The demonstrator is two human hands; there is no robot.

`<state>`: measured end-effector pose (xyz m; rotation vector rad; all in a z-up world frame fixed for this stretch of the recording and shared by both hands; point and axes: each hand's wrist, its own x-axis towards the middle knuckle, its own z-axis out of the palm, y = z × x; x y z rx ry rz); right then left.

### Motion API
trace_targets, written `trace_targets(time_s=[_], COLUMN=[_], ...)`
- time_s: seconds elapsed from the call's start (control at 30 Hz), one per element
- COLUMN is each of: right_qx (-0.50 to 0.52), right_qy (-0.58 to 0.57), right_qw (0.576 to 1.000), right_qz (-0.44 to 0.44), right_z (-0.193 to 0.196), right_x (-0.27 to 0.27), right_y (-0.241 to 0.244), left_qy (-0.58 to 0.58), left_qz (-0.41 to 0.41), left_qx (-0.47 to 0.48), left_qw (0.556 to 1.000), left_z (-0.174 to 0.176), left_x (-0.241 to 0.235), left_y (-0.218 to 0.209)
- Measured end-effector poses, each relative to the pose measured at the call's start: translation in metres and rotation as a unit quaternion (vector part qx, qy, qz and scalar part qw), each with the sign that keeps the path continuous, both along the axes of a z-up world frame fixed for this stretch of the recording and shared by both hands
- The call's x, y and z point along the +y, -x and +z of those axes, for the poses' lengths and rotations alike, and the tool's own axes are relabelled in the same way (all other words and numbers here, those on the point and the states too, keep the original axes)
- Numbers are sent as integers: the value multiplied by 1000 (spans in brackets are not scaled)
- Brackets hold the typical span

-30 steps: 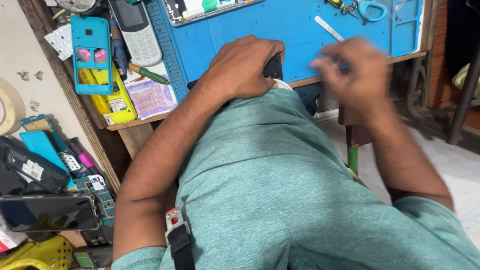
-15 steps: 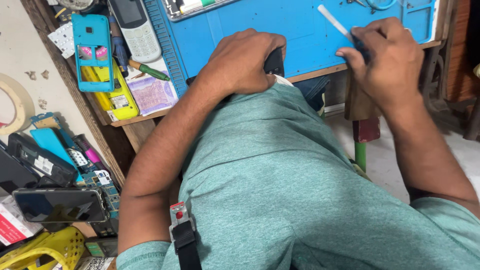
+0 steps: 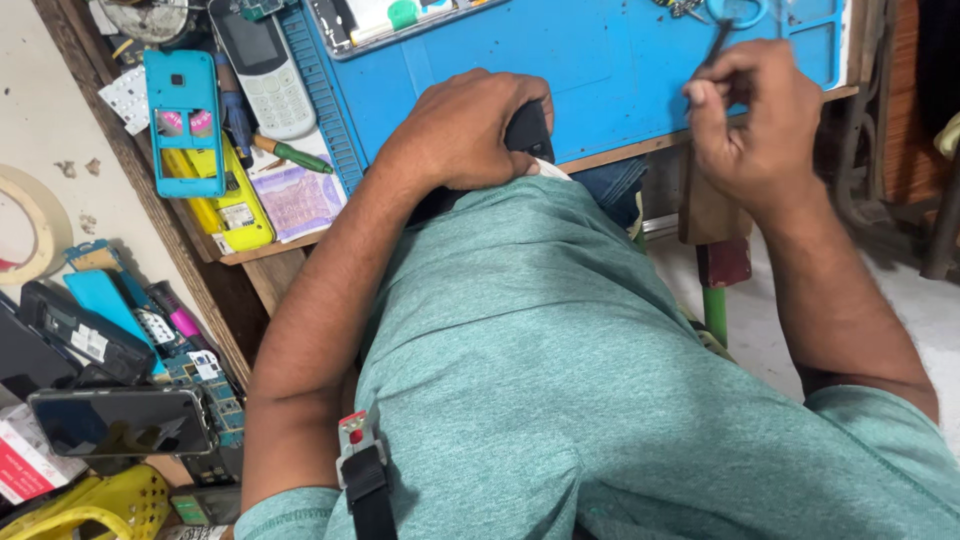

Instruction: The person uses a metal prying tool to separate the back cover of a smartphone. They then apply adhesive from a tube along the edges of the phone's internal frame and reattach the back cover.

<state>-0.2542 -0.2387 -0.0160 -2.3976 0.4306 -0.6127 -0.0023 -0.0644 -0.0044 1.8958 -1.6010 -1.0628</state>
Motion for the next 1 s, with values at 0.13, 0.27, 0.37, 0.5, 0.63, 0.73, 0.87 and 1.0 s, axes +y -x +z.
trace_targets(time_s=[0.13, 0.27, 0.37, 0.5, 0.63, 0.73, 0.87, 1.0], right_qx=[-131, -101, -85, -150, -155, -147, -159, -145], right_qy=[-261, -147, -47, -27, 29, 75, 85, 106], right_qw=[950, 972, 977, 963, 965, 965, 958, 957], right_qz=[108, 155, 189, 221, 209, 204, 225, 228], right_z=[-21, -40, -47, -57, -61, -60, -55, -49], right_x=[28, 59, 68, 64, 64, 65, 66, 68], right_y=[-5, -4, -2, -12, -14, -15, -20, -18], left_qy=[31, 44, 55, 78, 88, 107, 58, 50], left_qz=[11, 29, 21, 0, 3, 4, 10, -2], left_qx=[-13, -39, -46, -56, -55, -60, -61, -61], left_qw=[999, 998, 997, 995, 995, 992, 996, 997], left_z=[4, 3, -1, -6, -12, -15, -15, -14], left_x=[4, 11, 14, 15, 15, 16, 15, 14], left_y=[1, 6, 6, 3, 3, 4, 6, 7])
